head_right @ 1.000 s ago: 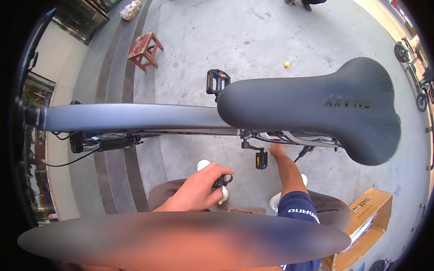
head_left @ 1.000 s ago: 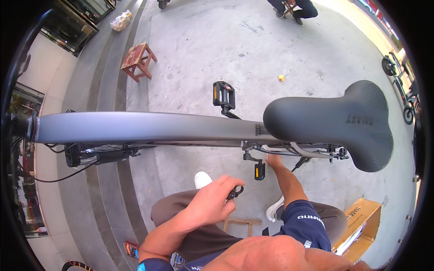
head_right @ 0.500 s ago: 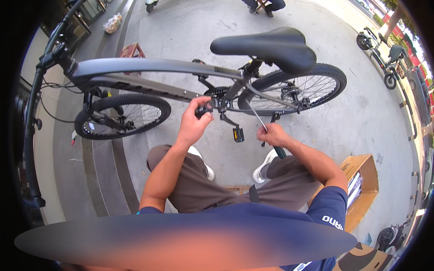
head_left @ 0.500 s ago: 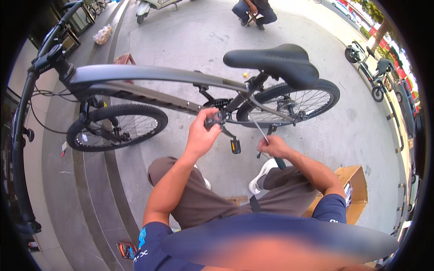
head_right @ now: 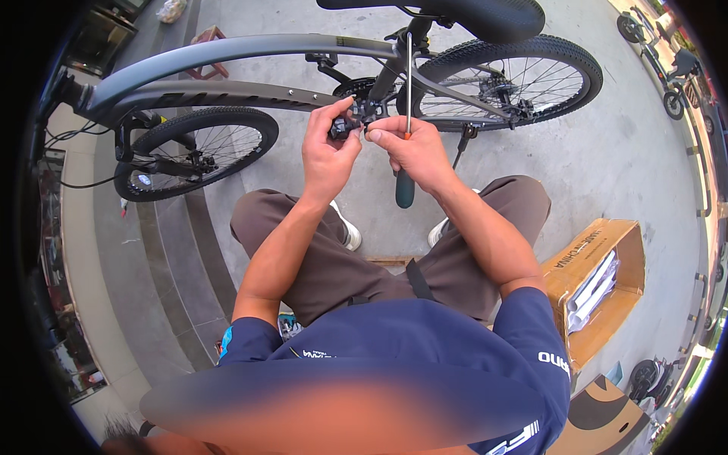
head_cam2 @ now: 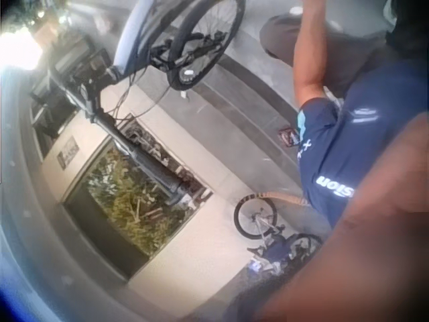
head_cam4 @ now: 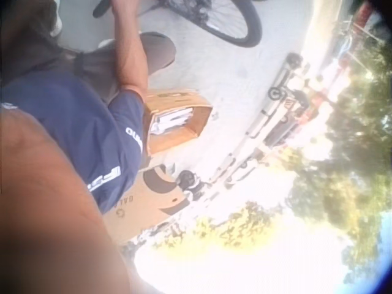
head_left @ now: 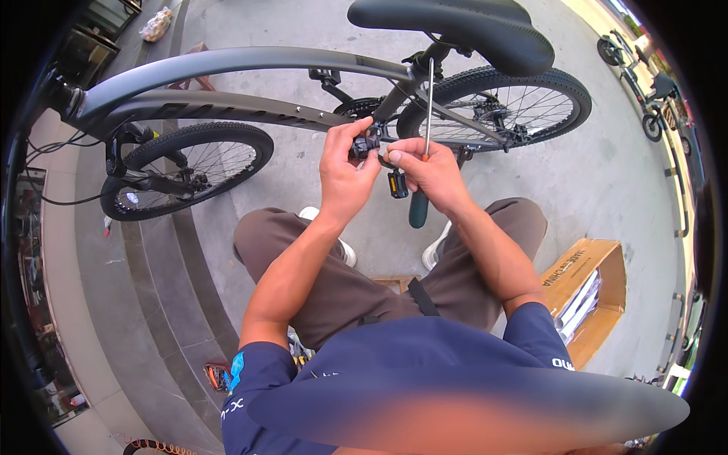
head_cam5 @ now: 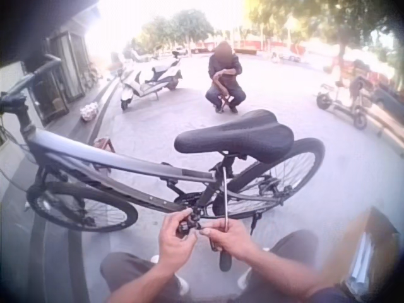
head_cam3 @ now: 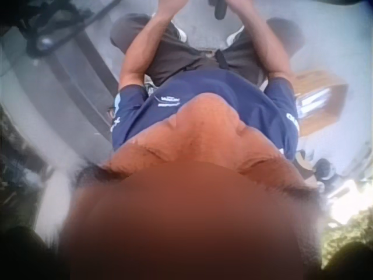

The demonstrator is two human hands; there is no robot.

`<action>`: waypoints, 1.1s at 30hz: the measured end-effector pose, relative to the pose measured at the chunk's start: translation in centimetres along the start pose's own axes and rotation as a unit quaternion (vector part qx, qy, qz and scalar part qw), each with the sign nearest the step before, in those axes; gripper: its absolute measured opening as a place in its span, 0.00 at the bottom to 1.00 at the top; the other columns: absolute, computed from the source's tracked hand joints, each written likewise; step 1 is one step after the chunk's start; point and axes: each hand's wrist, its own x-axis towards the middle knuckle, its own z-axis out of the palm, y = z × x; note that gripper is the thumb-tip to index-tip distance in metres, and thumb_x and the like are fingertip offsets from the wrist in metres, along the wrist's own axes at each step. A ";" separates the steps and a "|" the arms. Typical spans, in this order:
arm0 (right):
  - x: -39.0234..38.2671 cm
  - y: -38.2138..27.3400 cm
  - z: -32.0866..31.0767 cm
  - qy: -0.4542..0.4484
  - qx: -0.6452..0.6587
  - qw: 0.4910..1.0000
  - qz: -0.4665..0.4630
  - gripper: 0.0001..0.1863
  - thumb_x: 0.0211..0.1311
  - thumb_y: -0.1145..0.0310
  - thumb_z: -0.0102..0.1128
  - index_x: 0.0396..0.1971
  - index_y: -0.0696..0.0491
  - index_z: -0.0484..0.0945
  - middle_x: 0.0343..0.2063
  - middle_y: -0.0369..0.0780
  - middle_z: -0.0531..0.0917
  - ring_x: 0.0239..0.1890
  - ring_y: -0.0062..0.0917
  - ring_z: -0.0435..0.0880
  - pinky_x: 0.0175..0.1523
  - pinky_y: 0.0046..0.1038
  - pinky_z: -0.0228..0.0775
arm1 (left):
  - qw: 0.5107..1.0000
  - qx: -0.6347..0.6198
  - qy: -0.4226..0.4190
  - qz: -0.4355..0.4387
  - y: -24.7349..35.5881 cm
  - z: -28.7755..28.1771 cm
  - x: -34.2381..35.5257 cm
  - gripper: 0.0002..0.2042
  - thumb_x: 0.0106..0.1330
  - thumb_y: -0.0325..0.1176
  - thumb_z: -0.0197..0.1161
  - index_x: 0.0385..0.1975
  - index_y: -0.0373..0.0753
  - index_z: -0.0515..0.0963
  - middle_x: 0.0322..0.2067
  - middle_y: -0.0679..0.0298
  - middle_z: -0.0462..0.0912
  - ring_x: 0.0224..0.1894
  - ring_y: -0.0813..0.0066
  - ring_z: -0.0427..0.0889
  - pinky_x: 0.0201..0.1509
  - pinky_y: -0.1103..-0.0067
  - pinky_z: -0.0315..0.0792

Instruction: The person uses a screwdriver to adjust components on a bicycle, including the handlebar stem and seat post area. They repeatedly tighten and loosen screws while seated on the ground.

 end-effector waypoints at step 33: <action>0.5 0.3 0.4 0.035 -0.174 0.976 -0.124 0.05 0.64 0.75 0.70 0.33 0.59 0.82 0.26 0.31 0.85 0.27 0.09 0.79 0.33 0.18 0.73 | 0.980 0.142 -0.059 0.124 -0.2 0.2 -0.8 0.33 0.55 0.13 0.70 0.65 0.34 0.78 0.53 0.55 0.78 0.52 0.61 0.82 0.52 0.72 0.80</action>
